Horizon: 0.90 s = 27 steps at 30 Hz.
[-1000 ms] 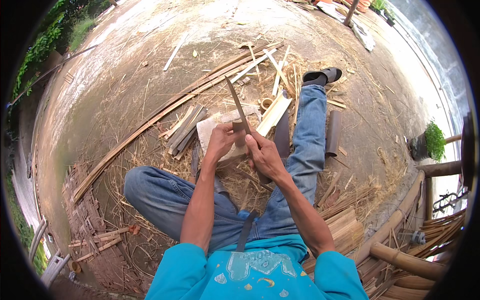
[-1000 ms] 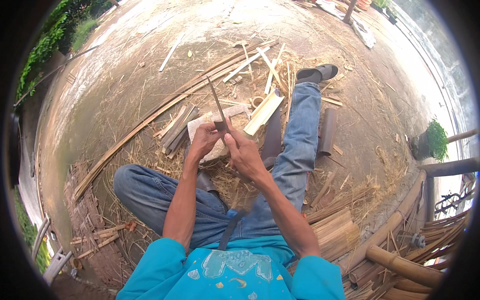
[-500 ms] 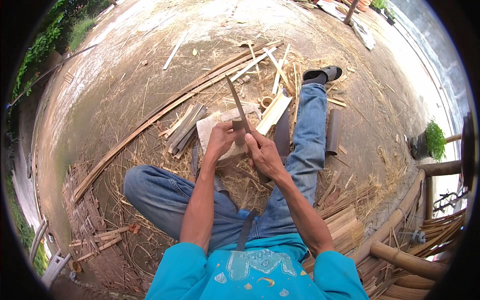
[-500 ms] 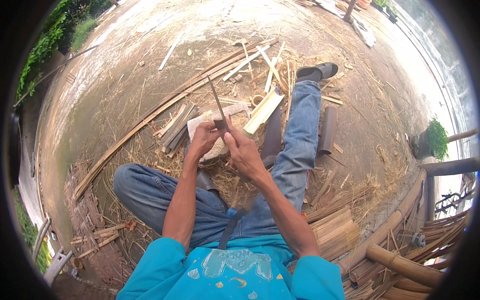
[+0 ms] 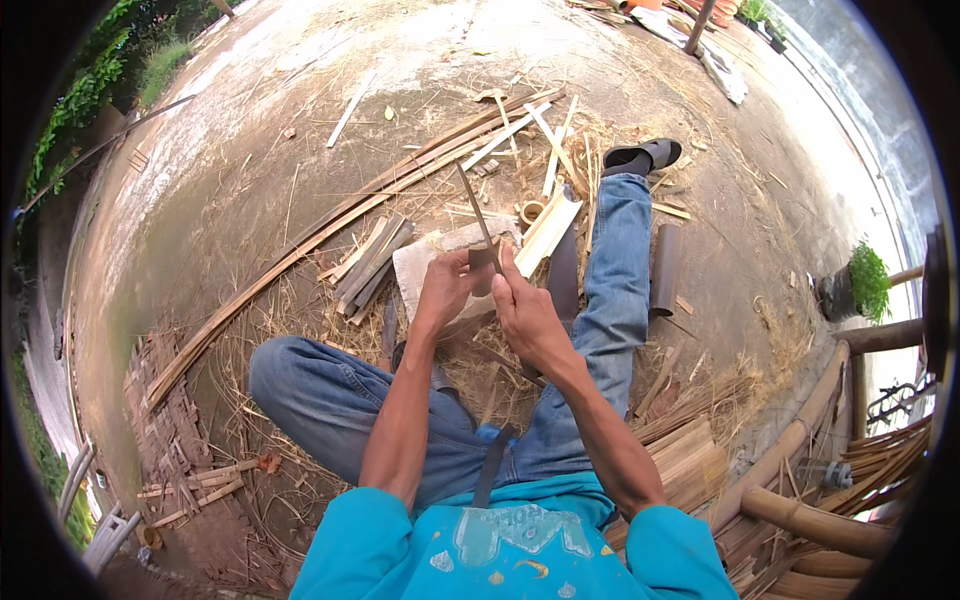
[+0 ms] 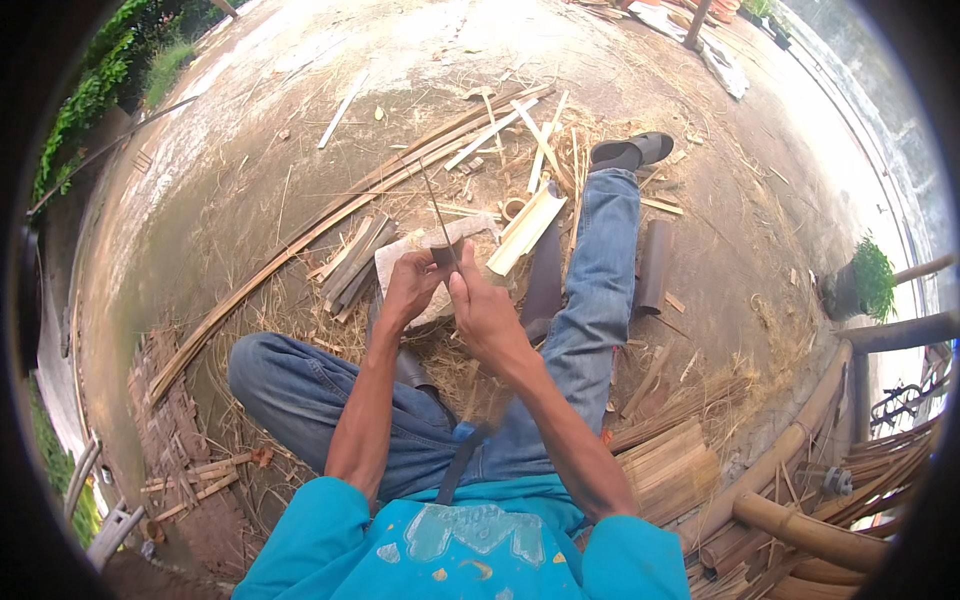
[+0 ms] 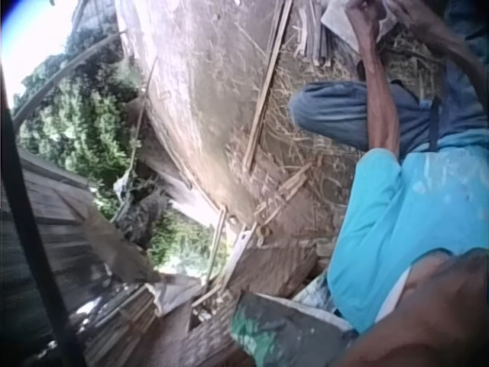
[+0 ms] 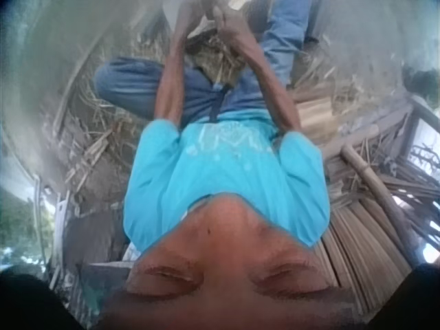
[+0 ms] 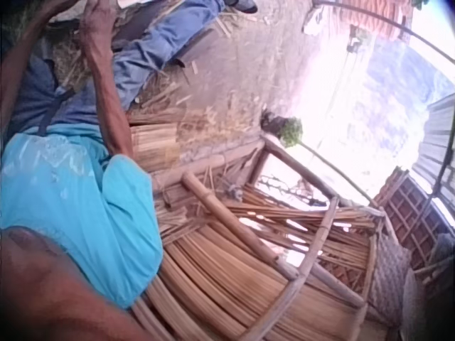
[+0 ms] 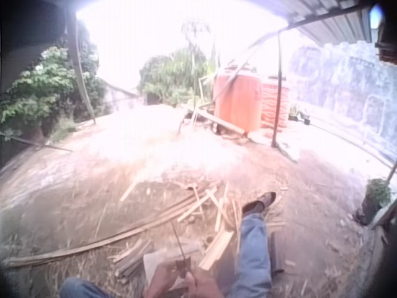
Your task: The person sits on the ground and uses a machete to cut a bamboo segment into smaller pieces. They then use a knife to split the bamboo into thin strips, placing the finished pieces aside.
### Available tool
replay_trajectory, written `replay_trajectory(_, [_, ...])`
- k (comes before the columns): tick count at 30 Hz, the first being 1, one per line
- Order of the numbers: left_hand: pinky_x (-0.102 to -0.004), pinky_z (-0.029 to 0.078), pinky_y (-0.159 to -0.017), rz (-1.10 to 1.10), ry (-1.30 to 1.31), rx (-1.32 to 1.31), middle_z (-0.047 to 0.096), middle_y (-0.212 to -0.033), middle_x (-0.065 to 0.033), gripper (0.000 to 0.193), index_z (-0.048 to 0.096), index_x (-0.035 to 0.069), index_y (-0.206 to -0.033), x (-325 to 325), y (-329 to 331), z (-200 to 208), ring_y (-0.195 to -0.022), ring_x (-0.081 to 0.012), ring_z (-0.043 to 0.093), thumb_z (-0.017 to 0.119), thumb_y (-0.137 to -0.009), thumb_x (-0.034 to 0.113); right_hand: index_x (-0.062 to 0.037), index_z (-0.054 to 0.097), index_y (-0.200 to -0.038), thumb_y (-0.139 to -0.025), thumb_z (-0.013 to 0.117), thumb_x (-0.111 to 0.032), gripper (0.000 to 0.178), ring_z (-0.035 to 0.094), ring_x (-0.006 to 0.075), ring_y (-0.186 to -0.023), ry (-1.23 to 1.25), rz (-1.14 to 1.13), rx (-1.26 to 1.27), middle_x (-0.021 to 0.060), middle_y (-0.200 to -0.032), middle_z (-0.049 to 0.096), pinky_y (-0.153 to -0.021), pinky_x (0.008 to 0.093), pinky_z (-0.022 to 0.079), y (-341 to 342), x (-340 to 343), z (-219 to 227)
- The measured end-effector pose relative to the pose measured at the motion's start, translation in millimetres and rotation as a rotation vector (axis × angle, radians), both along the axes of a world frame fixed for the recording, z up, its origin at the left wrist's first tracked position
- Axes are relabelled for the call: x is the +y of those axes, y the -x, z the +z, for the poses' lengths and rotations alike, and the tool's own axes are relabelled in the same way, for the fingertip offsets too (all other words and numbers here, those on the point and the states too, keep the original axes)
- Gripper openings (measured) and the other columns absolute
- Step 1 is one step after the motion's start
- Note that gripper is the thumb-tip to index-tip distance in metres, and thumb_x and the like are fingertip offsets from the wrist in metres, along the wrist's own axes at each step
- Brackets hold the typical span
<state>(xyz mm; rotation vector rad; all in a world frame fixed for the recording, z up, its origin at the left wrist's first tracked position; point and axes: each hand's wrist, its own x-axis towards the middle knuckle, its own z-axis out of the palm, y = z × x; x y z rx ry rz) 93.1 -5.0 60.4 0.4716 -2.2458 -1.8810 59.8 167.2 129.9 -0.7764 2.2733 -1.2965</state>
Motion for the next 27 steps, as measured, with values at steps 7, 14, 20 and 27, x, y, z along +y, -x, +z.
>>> replay_trajectory(7, [-0.0306, 0.055, -0.094, 0.122, 0.091, -0.03, 0.078, -0.112, -0.0106, 0.034, 0.075, 0.002, -0.122, -6.1, -0.3, -61.3, -0.107, -0.0132, 0.071, 0.077, -0.09, 0.013, -0.005, 0.027, -0.162, -0.108, 0.045, -0.028, 0.061, 0.064, 0.0407, -0.067, 0.007, -0.009, 0.041, 0.0278, -0.069, 0.058, -0.074, 0.048, 0.05, 15.7, -1.9, -14.4])
replay_trajectory(14, [-0.0348, 0.055, -0.092, 0.063, 0.184, -0.063, 0.077, -0.111, -0.0177, 0.051, 0.072, 0.003, -0.127, 2.3, -4.1, 5.9, -0.1, -0.0243, 0.074, 0.085, -0.081, 0.019, -0.007, 0.029, -0.162, -0.108, 0.046, -0.026, 0.059, 0.065, 0.0387, -0.067, -0.095, -0.012, 0.011, 0.0255, -0.072, 0.064, -0.07, 0.0445, 0.051, 16.5, 14.0, 28.8])
replay_trajectory(20, [-0.0407, 0.05, -0.108, 0.047, 0.484, -0.294, 0.066, -0.131, -0.0298, 0.086, 0.058, -0.004, -0.141, -18.8, -16.3, -49.3, -0.125, -0.0372, 0.064, 0.093, -0.069, 0.028, -0.0131, 0.023, -0.164, -0.108, 0.046, -0.026, 0.062, 0.062, 0.0397, -0.067, -0.044, 0.046, 0.03, 0.0256, -0.074, 0.064, -0.072, 0.0454, 0.05, 28.3, -3.5, -7.4])
replay_trajectory(27, [-0.0399, 0.043, -0.116, -0.058, 0.411, -0.473, 0.056, -0.144, -0.0296, 0.094, 0.051, -0.008, -0.146, -17.8, -21.8, -3.5, -0.138, -0.0355, 0.054, 0.094, -0.07, 0.027, -0.0148, 0.022, -0.165, -0.107, 0.047, -0.023, 0.064, 0.054, 0.0196, -0.059, 0.027, 0.017, 0.02, 0.015, -0.065, 0.056, -0.063, 0.0373, 0.049, 24.6, 12.6, -7.7])
